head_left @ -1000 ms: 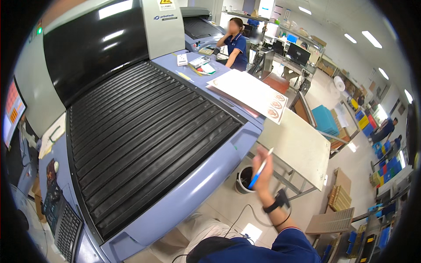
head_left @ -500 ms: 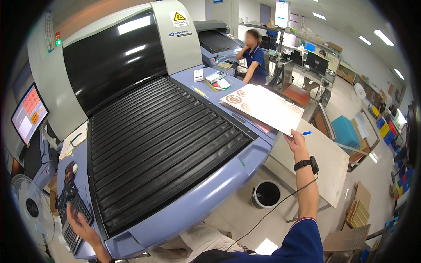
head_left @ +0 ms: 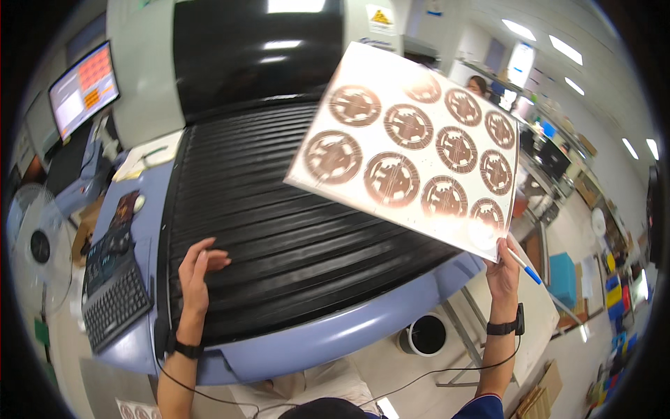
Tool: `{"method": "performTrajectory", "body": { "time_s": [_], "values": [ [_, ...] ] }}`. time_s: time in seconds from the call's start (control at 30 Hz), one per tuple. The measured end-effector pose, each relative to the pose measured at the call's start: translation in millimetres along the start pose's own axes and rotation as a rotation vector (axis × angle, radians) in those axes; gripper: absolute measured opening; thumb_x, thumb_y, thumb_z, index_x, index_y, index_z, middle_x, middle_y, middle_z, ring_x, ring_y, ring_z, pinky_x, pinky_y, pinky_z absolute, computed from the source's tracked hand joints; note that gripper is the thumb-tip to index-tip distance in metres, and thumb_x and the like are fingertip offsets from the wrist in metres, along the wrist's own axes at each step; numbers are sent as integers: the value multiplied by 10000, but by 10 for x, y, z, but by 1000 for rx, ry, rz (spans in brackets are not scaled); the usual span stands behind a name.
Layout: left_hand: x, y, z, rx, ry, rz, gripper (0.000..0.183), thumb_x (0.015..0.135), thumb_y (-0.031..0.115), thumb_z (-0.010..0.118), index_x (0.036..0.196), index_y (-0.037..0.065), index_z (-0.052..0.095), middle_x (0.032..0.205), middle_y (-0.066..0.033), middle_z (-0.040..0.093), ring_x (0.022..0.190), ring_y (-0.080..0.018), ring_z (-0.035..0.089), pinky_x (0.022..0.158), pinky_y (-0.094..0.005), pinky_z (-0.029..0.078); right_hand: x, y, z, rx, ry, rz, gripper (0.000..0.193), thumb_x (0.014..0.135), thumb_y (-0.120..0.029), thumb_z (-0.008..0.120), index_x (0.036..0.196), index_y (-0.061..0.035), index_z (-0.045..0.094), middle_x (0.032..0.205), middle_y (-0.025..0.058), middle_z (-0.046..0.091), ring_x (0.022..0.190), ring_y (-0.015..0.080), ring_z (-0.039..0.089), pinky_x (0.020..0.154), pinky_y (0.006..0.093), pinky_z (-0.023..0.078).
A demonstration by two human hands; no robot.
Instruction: Inspecting and marking circular copper circuits on large PCB sheets using an optical inspection machine and a pen.
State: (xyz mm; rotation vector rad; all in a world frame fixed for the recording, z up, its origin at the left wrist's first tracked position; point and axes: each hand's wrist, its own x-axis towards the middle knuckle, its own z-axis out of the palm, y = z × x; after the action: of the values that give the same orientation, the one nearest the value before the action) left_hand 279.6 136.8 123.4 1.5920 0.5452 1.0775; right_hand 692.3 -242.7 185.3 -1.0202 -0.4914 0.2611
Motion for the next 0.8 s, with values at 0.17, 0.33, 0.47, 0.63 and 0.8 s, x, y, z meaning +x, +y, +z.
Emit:
{"method": "performTrajectory", "body": {
  "time_s": [0.17, 0.33, 0.47, 0.63, 0.8],
  "values": [
    [252, 281, -70, -881, 8, -415, 735, 1012, 589, 292, 1372, -31, 456, 1288, -201, 593, 1124, -292, 625, 977, -398, 491, 153, 308, 841, 66, -418, 160, 386, 979, -152, 568, 1303, 50, 515, 1119, 90, 673, 892, 116, 681, 684, 214, 564],
    [180, 126, -685, -1035, 19, -126, 644, 1015, 468, 406, 1417, -34, 408, 1365, -228, 528, 1182, -324, 589, 993, -443, 506, 419, 878, 1712, -47, -653, 270, 395, 969, -208, 593, 1251, 63, 544, 1072, 81, 673, 902, 109, 665, 743, 230, 551],
    [120, -30, -878, -1115, -39, -43, 502, 1030, 292, 400, 1409, -37, 409, 1365, -234, 523, 1184, -321, 590, 1002, -451, 504, 668, 1369, 2041, 27, -797, 417, 358, 980, -193, 568, 1232, 61, 555, 1070, 91, 673, 914, 115, 670, 756, 230, 553],
    [111, 44, -760, -1100, 72, -150, 504, 1030, 336, 412, 1381, -24, 444, 1323, -221, 555, 1126, -298, 625, 931, -422, 547, 765, 1671, 1943, -21, -773, 476, 371, 966, -180, 578, 1255, 51, 548, 1137, 106, 665, 999, 149, 656, 881, 275, 528],
    [131, 89, -595, -1118, 75, -273, 511, 1022, 371, 430, 1367, -5, 461, 1263, -205, 587, 1051, -285, 660, 876, -413, 575, 837, 1646, 1830, -46, -742, 539, 349, 953, -193, 595, 1203, 49, 576, 1073, 96, 674, 948, 139, 663, 836, 258, 542]
  ]
}}
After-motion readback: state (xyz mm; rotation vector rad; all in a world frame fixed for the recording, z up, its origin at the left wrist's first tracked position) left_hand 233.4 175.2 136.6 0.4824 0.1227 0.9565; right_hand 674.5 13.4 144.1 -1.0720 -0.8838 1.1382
